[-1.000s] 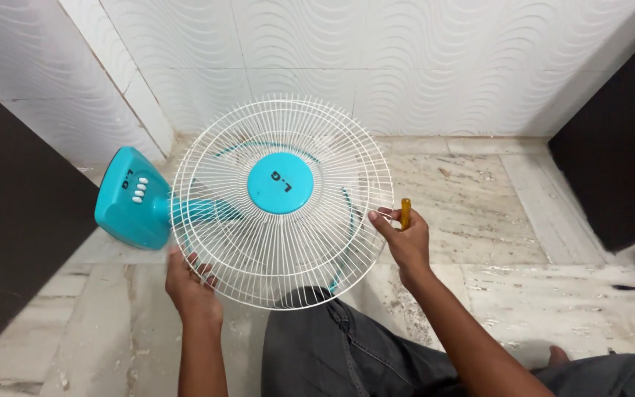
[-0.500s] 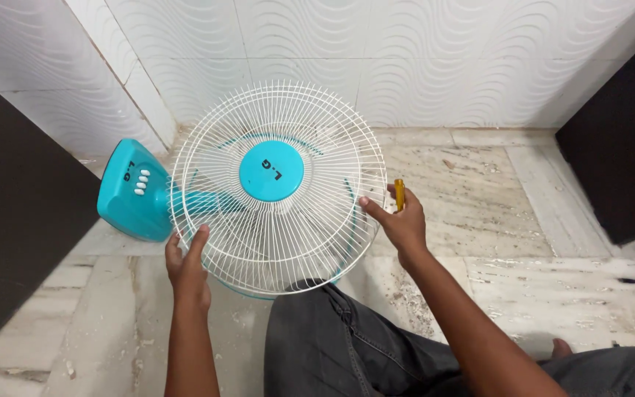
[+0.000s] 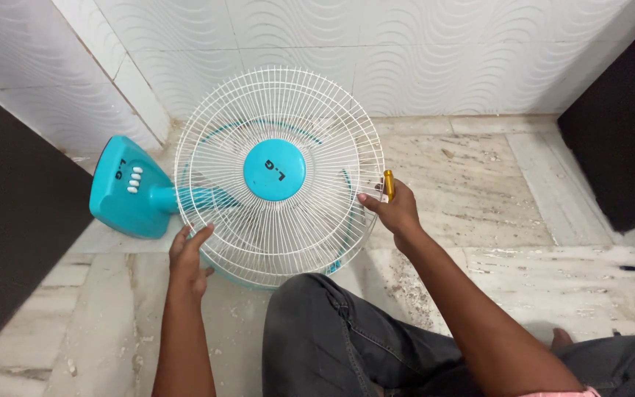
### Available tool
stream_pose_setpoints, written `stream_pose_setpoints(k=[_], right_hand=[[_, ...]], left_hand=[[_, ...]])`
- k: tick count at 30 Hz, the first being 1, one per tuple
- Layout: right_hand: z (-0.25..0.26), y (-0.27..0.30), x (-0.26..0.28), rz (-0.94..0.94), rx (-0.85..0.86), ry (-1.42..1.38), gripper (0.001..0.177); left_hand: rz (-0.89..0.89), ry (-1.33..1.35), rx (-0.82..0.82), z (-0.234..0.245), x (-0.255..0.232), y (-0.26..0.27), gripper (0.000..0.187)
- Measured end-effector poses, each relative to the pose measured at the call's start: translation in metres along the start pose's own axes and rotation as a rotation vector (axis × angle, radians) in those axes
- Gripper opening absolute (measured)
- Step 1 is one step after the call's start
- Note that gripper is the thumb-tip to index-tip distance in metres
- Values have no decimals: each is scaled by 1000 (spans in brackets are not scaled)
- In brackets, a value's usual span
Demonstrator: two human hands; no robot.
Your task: The person assembles a pedestal fan by attaching the front grill to the fan head using a screwdriver. They secure the grill by tightening screws around the central hub and then attach the rear grill to complete the assembly.
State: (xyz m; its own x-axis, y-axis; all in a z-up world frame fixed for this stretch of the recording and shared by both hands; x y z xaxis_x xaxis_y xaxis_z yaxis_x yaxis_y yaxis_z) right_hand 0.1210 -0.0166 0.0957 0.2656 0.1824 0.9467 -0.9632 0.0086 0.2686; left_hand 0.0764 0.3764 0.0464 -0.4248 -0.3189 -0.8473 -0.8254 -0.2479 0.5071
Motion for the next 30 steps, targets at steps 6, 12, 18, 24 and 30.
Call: stream_pose_setpoints(k=[6,12,18,24,30], right_hand=[[7,-10,-18,67,-53,-106,43],[55,-13,-38,26,-89,-215,32],[141,-9,-88,-65,-28,-448,16],[192,23,-106,-252,-90,-571,29],[217,53,-84,-149,-163,-519,38]], left_hand=[[-310,-444,-235,-8,6,9,69],[-566,108,264,-63,-25,32,73],[-471,266,667,-159,-35,51,53],[-441,215,791,-281,-25,79,48],[-470,-65,882,-381,-18,128,43]])
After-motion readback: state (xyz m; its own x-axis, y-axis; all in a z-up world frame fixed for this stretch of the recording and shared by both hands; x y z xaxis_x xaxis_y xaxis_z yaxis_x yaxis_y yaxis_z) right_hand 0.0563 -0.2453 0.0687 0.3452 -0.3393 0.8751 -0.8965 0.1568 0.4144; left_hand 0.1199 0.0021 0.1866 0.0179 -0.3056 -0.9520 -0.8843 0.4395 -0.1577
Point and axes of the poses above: each hand's wrist, its own y-axis away from the middle knuckle, its own z-axis out of the back of the hand, x = y × z, the point moved 1 cm from there along -y, towards the middle knuckle, and after that the axes turned 9 degrees about x, right-handed, at the moved point
